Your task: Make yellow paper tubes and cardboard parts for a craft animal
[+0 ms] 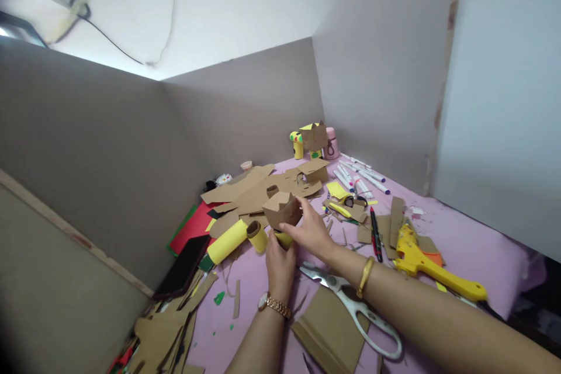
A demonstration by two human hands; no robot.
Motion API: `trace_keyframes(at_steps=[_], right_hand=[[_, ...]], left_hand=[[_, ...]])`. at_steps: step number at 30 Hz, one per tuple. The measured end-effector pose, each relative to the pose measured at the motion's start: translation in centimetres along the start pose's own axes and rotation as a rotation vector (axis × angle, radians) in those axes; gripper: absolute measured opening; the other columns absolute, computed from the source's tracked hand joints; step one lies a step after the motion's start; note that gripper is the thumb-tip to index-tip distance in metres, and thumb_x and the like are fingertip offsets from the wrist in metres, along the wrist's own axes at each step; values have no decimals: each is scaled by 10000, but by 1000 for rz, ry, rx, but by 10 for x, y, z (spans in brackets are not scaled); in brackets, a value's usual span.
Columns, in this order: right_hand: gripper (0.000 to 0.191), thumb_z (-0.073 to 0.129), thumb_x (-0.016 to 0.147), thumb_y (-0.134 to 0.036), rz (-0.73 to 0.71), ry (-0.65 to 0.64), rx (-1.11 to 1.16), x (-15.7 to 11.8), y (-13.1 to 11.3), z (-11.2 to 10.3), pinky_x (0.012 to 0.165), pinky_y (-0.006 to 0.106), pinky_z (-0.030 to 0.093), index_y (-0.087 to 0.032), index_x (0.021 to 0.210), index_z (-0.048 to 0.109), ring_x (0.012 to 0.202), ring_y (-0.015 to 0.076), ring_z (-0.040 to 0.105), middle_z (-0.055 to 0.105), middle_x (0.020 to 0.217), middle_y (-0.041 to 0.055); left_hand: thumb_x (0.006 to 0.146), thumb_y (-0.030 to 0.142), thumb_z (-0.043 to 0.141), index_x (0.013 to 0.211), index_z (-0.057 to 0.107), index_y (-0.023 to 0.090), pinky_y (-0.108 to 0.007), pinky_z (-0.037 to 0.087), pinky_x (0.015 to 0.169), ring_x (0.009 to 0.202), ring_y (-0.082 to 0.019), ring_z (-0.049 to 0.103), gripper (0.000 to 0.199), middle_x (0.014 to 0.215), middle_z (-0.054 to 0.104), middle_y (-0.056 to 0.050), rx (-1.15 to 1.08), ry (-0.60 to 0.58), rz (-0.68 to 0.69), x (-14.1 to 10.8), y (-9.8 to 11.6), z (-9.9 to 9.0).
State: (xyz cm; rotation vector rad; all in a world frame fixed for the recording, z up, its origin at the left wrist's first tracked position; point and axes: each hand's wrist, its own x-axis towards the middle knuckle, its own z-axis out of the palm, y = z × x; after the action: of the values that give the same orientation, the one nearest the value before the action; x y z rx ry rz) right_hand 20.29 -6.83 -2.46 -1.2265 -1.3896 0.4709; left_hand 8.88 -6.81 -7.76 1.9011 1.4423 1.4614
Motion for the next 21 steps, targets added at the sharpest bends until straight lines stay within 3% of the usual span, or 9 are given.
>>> trace_keyframes(at_steps=[5, 10, 16, 21], right_hand=[[575, 723, 637, -295, -10, -7, 11, -6, 2, 3, 867, 419, 460, -195, 1147, 477, 1004, 259, 583, 618, 1107, 96], [573, 739, 624, -281, -44, -42, 21, -8, -4, 5, 871, 408, 449, -219, 1138, 495, 1022, 257, 569, 616, 1110, 71], [771, 783, 570, -343, -3, -71, 31, -7, 1, -3, 901, 424, 442, -213, 1244, 434, 1079, 276, 550, 569, 1206, 106], [852, 790, 552, -397, 52, -76, 10, -7, 9, -15, 857, 430, 465, -212, 1290, 407, 1009, 273, 576, 565, 1174, 113]], left_hand=[[794, 199, 495, 1075, 515, 94, -435, 442, 868, 1036, -302, 568, 301, 1064, 614, -203, 19, -9, -15, 0, 1, 0], [799, 153, 473, 1058, 519, 129, -387, 432, 900, 1037, -255, 571, 264, 1069, 618, -158, -1, -32, 15, 0, 0, -1], [802, 196, 487, 1075, 519, 103, -413, 439, 881, 1021, -286, 576, 290, 1055, 614, -181, -2, -27, 5, -1, -3, 0], [824, 295, 507, 1170, 474, 119, -417, 410, 930, 1098, -292, 538, 389, 1137, 588, -179, -10, -35, 19, 0, -1, -1]])
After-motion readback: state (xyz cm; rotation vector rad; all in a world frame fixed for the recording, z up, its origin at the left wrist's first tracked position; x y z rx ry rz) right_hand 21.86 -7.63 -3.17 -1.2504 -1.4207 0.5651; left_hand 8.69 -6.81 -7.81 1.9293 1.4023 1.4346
